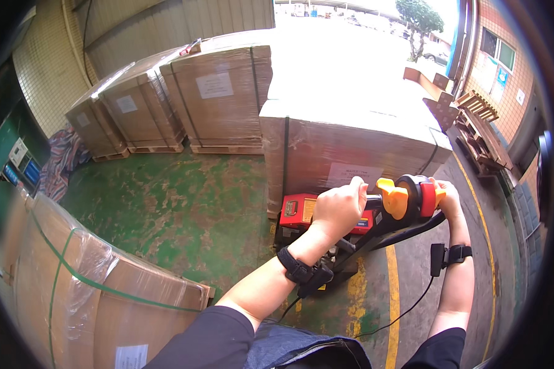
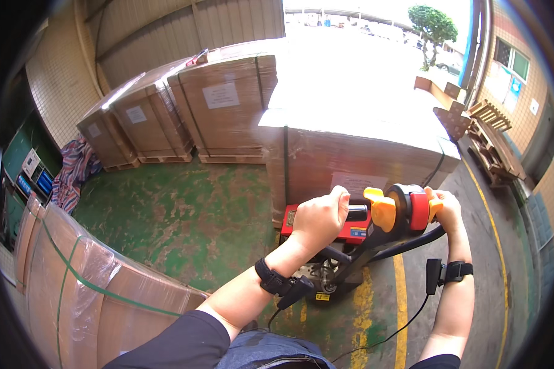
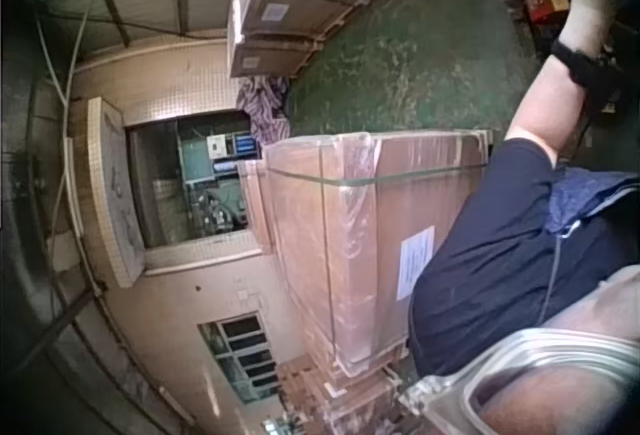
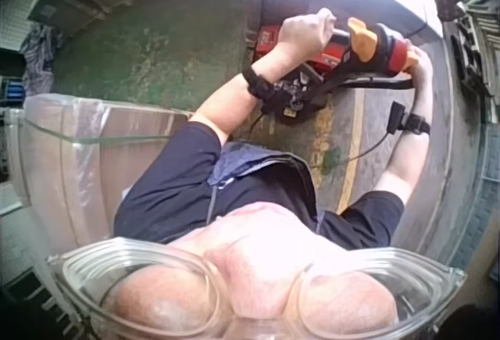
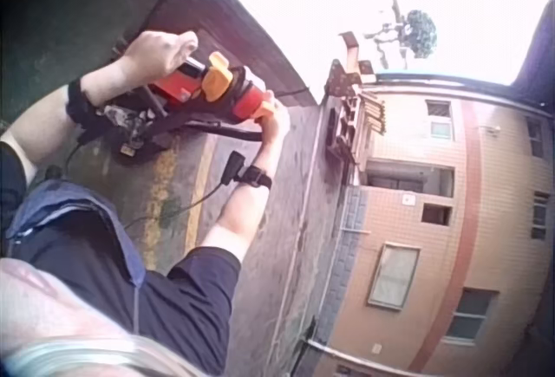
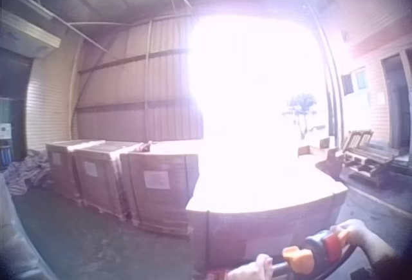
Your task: Operating an electric pallet jack to transport wrapped pallets in a warehouse.
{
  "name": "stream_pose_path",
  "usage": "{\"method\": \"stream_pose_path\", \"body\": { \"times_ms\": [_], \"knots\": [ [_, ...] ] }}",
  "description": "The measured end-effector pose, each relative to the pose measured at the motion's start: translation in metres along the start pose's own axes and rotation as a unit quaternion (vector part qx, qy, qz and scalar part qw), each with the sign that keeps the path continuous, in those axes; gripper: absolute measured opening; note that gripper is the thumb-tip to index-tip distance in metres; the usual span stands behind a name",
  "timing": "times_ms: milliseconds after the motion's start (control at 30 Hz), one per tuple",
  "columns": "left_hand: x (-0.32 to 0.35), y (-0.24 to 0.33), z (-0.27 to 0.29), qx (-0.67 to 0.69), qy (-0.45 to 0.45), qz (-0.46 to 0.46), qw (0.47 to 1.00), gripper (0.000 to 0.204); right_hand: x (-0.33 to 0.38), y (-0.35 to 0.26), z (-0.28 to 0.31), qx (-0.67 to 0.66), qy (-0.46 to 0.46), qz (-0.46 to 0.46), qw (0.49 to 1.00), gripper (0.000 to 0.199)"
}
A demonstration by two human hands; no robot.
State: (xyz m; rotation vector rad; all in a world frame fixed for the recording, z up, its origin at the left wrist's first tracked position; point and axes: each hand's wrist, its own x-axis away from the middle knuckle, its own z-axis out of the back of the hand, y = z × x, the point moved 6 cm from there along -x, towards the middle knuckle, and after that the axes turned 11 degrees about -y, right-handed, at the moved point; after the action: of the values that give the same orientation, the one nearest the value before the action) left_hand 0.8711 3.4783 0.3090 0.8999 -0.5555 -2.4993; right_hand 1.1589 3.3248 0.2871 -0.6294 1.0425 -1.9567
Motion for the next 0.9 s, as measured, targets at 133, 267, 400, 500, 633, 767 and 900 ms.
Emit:
{"method": "stream_pose_path", "body": {
  "times_ms": [133,267,400,500,633,767,900],
  "knots": [
    [-0.001,0.002,0.002,0.003,-0.001,-0.001,1.000,0.021,0.000,-0.002,0.001,0.005,0.001,-0.016,1.000,0.045],
    [-0.013,-0.016,-0.007,0.017,-0.025,0.026,0.999,0.018,-0.019,-0.002,-0.002,0.040,0.006,-0.046,0.998,0.046],
    [-0.045,-0.046,-0.009,0.026,-0.005,0.038,0.999,0.020,-0.052,-0.027,-0.009,0.124,0.007,-0.052,0.991,0.035],
    [-0.073,-0.071,-0.017,0.037,-0.015,0.032,0.999,0.025,-0.075,-0.028,-0.010,0.143,0.022,-0.073,0.987,0.026],
    [-0.120,-0.113,-0.023,0.032,-0.030,0.005,0.999,0.027,-0.112,-0.039,-0.021,0.158,0.027,-0.084,0.983,0.023],
    [-0.175,-0.149,-0.043,0.067,-0.044,-0.028,0.996,0.030,-0.145,-0.047,-0.020,0.112,0.056,-0.075,0.989,0.024],
    [-0.233,-0.179,-0.071,0.052,-0.074,-0.036,0.995,0.031,-0.198,-0.024,-0.007,0.094,0.089,-0.077,0.989,0.030]
  ]
}}
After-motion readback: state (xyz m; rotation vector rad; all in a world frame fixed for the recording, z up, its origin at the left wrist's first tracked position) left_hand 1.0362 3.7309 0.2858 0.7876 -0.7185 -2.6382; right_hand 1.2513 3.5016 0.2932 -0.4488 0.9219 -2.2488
